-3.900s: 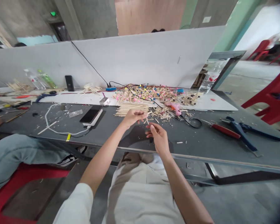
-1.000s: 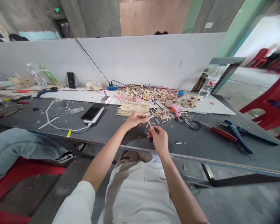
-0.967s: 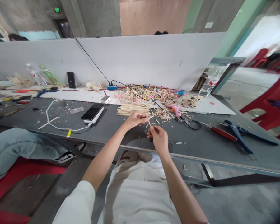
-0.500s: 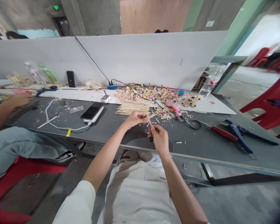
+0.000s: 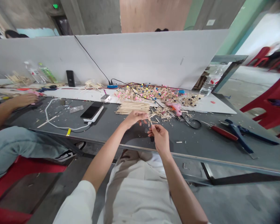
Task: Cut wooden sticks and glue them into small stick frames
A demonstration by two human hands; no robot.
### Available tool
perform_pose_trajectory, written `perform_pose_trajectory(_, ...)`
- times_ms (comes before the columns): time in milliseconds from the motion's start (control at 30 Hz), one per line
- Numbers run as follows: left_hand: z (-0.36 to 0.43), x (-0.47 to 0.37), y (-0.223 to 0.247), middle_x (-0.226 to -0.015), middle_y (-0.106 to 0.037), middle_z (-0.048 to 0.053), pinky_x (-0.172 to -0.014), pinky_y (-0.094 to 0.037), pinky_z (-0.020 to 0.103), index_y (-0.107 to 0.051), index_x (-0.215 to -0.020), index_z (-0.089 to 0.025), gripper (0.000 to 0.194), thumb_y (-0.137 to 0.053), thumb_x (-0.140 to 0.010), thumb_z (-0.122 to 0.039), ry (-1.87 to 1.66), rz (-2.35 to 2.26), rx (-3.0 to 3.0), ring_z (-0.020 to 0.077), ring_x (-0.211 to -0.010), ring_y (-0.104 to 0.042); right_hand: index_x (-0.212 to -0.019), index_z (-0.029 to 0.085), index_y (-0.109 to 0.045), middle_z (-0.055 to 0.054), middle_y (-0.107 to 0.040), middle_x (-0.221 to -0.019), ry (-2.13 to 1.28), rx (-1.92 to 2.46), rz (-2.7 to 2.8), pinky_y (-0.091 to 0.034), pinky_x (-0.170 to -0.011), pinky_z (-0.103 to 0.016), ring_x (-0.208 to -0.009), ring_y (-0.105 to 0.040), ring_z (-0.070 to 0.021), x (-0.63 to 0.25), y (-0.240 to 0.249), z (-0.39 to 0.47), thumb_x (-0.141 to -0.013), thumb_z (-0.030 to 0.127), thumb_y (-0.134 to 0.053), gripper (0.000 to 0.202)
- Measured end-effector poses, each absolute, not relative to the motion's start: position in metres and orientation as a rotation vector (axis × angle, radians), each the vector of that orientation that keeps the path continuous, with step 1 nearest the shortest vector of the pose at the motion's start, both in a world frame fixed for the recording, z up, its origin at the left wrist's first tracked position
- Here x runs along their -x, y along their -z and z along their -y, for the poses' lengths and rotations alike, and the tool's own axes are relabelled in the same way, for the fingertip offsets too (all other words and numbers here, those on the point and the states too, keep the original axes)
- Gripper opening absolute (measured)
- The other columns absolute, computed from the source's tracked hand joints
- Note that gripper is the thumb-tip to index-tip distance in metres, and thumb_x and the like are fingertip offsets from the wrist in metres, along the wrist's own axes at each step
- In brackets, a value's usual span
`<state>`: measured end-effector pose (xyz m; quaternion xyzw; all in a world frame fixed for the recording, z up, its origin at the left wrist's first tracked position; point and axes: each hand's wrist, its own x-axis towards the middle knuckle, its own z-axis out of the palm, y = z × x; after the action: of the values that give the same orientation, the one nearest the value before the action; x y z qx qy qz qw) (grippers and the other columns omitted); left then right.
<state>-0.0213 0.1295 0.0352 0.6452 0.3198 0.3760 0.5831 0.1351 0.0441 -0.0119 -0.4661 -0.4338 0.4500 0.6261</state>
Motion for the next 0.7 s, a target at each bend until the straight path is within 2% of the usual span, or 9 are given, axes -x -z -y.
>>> perform_pose_trajectory(133, -0.130, 0.022, -0.035, -0.092, -0.073, 0.012, -0.050, -0.046, 0.023, -0.072, -0.101, -0.010, 0.054, -0.072, -0.073, -0.055, -0.903, -0.733, -1.405, 0.0206, -0.072, -0.070, -0.081, 0.018, -0.062, -0.001, -0.064, -0.069, -1.053, 1.052, 0.979, -0.050, -0.051, -0.027, -0.057, -0.061, -0.0149, -0.135, 0.009, -0.042, -0.078, 0.051, -0.068, 0.033)
perform_pose_trajectory(400, -0.132, 0.022, -0.032, -0.088, -0.075, 0.011, -0.052, -0.046, 0.023, -0.073, -0.101, -0.010, 0.048, -0.085, -0.058, -0.029, -0.946, -0.701, -1.406, 0.0206, -0.072, -0.070, -0.080, 0.018, -0.062, -0.001, -0.062, -0.072, -1.138, 0.934, 0.910, -0.048, -0.048, -0.024, -0.057, -0.060, -0.0124, -0.136, 0.006, -0.041, -0.075, 0.049, -0.072, 0.032)
perform_pose_trajectory(700, -0.132, 0.019, -0.030, -0.079, -0.072, 0.007, -0.052, -0.047, 0.024, -0.073, -0.091, -0.010, 0.043, -0.086, -0.056, -0.031, -1.076, -0.700, -1.406, 0.0175, -0.069, -0.066, -0.080, 0.019, -0.060, 0.000, -0.062, -0.072, -1.222, 0.898, 0.897, -0.047, -0.050, -0.024, -0.058, -0.059, -0.0124, -0.136, -0.001, -0.038, -0.073, 0.045, -0.073, 0.030)
